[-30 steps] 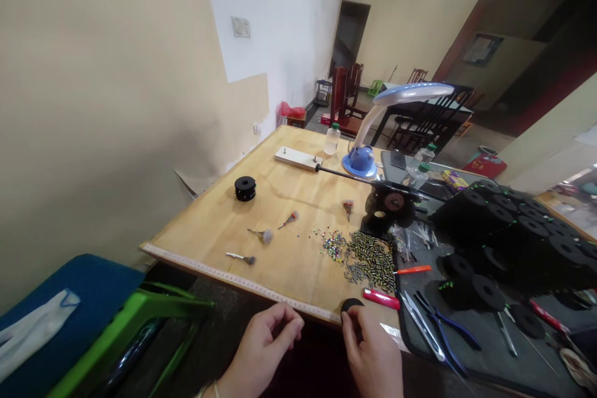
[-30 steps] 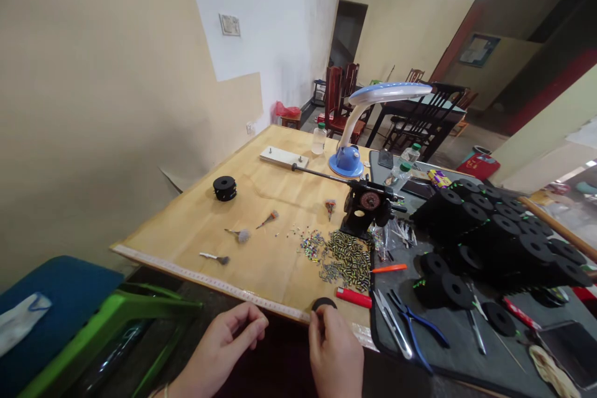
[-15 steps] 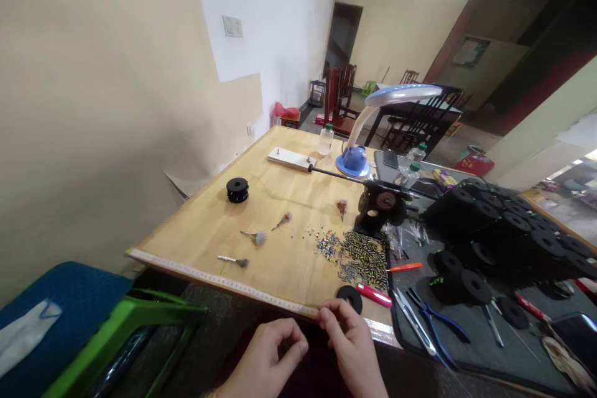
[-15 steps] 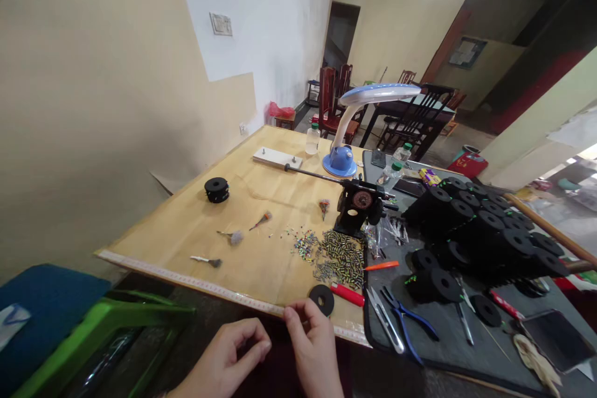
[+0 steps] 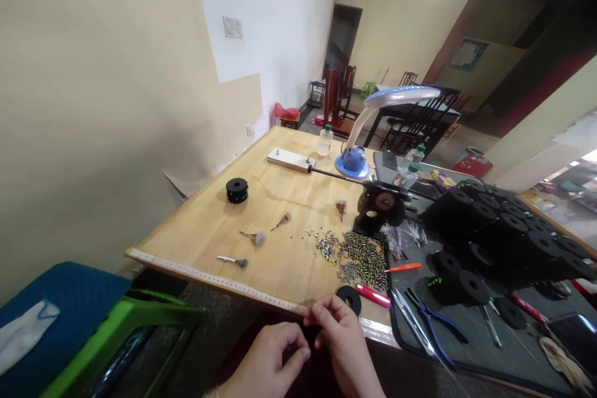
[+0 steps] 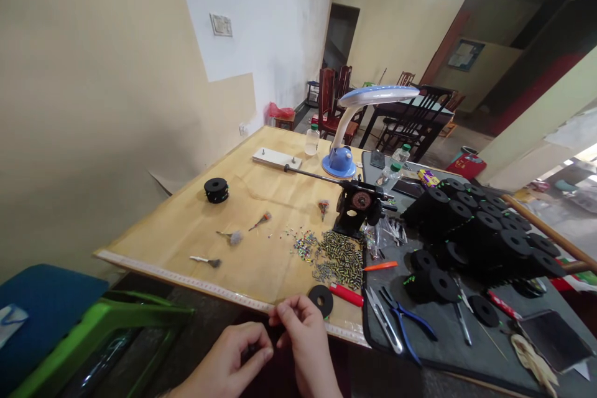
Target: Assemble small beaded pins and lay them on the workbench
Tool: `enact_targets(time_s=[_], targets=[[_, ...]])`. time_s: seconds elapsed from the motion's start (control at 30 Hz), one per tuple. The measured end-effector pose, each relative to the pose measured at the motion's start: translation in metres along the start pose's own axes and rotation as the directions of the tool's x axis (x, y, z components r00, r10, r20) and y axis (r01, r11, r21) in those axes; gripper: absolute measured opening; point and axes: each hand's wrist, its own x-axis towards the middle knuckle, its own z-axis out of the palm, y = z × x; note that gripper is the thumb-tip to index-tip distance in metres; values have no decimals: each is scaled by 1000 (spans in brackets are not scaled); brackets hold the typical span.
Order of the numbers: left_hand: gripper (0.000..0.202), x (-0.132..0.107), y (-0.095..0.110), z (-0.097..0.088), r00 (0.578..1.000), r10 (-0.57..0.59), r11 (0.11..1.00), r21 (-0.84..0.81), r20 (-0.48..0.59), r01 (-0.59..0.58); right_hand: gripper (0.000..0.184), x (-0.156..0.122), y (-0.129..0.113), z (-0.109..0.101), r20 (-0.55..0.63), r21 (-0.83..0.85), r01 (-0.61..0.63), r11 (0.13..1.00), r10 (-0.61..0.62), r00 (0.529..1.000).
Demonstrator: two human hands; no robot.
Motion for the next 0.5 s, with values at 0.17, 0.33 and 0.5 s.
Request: enact_targets(time_s=[0.17, 0.33, 0.5], targets=[[16, 1, 4, -4, 1000, 25, 997, -72, -5, -25, 40, 1, 8, 2, 46, 178, -51, 983, 43, 998], [10, 3, 11, -17, 999, -37, 991, -128, 4, 37, 45, -5, 23, -1, 20, -3, 54, 999, -54, 998], [18, 11, 11, -23, 997, -72, 925, -375, -37, 53, 38, -11, 36, -4, 59, -281, 199, 939, -190, 980]])
